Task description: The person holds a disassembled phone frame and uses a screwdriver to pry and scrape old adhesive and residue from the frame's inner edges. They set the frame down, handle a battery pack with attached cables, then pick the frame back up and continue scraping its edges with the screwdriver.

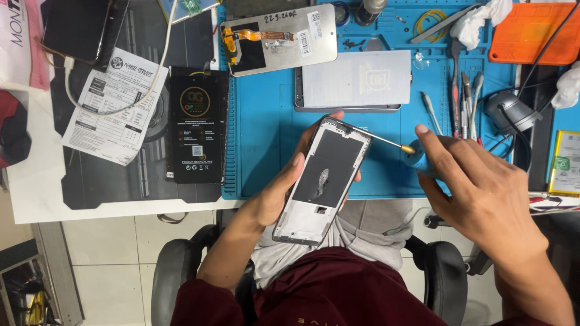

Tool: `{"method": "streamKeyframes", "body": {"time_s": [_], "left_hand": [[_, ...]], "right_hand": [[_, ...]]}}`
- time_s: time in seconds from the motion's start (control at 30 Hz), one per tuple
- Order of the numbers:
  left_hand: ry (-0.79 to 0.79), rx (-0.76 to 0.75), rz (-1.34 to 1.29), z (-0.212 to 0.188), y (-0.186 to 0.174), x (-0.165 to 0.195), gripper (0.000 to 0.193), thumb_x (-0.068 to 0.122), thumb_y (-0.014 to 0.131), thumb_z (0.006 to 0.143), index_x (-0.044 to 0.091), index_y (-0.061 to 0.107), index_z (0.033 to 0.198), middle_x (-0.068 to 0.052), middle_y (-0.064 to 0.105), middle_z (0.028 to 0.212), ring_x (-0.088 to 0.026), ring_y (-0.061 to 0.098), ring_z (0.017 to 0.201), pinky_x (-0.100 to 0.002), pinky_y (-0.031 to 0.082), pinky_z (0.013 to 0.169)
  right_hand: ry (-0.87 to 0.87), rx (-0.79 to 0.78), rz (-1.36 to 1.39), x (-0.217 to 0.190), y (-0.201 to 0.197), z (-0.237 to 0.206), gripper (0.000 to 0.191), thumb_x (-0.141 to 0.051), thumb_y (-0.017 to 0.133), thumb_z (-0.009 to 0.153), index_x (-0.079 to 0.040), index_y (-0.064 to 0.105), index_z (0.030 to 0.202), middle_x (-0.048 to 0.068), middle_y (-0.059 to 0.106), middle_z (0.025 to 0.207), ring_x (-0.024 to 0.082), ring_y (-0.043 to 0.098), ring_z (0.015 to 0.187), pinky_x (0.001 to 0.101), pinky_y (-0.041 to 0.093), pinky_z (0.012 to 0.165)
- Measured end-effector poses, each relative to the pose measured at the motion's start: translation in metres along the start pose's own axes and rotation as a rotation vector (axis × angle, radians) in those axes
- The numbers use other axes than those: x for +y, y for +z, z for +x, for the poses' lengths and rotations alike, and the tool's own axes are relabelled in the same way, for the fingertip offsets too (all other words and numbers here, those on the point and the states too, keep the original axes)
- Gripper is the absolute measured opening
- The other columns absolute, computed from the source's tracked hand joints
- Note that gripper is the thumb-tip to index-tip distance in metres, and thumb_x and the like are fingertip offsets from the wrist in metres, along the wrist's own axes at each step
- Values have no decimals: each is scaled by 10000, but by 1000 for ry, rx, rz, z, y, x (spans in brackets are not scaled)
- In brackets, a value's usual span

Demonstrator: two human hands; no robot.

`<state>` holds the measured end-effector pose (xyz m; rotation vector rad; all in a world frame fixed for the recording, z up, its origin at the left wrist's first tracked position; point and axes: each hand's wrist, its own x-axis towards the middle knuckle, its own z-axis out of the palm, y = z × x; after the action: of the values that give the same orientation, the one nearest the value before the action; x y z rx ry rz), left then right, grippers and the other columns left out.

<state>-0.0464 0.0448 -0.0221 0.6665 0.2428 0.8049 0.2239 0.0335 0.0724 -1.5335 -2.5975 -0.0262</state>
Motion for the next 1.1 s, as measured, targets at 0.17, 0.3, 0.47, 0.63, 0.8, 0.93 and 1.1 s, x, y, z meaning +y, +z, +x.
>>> {"method": "streamKeyframes", "body": {"time_s": [0.17,0.3,0.47,0.63,0.8,0.93,1.1], "left_hand": [[-30,0,-8,-5,0,5,806,589,408,1107,162,113,1723,-219,571,1348,-190,638,1133,-338,576,902],[-93,-66,-76,-11,-5,13,767,560,459,1129,131,155,1688,-232,593,1304,-213,635,1092,-351,576,923],[-192,-89,-143,-15,-10,16,822,543,514,1069,120,176,1687,-188,519,1446,-265,628,1236,-386,591,901],[-234,-115,-207,-20,-17,16,817,522,542,1091,85,213,1698,-223,550,1367,-279,645,1187,-367,571,919],[-255,-187,-226,-19,-20,18,784,519,566,1106,56,257,1658,-231,559,1331,-253,644,1128,-348,575,933],[-357,-185,-196,-17,-20,25,874,549,621,1007,53,284,1644,-175,506,1445,-256,644,1137,-350,563,885],[-473,-309,-114,-14,-26,31,869,567,603,1013,31,321,1637,-167,531,1396,-245,618,1130,-351,546,927]], "right_hand": [[-16,15,-10,1,-2,2,686,-73,833,751,-45,615,1401,52,625,870,189,597,683,334,500,564],[-72,14,-20,3,-4,4,673,-70,834,755,-49,627,1395,43,629,875,183,598,691,328,510,576],[-107,2,-26,4,-8,4,689,-88,834,737,-61,631,1396,41,653,903,179,594,693,313,514,578],[-156,12,-79,5,-11,5,666,-106,826,730,-90,646,1371,37,664,915,183,615,723,315,523,592],[-225,1,-85,15,-16,8,660,-127,820,715,-96,666,1356,17,695,930,166,591,692,309,499,572],[-271,-17,-193,25,-24,13,599,-107,824,763,-167,706,1347,-18,708,905,154,601,699,314,458,593],[-320,25,-266,31,-28,22,488,-214,823,816,-269,717,1289,-55,727,981,143,642,798,325,448,714]]}}
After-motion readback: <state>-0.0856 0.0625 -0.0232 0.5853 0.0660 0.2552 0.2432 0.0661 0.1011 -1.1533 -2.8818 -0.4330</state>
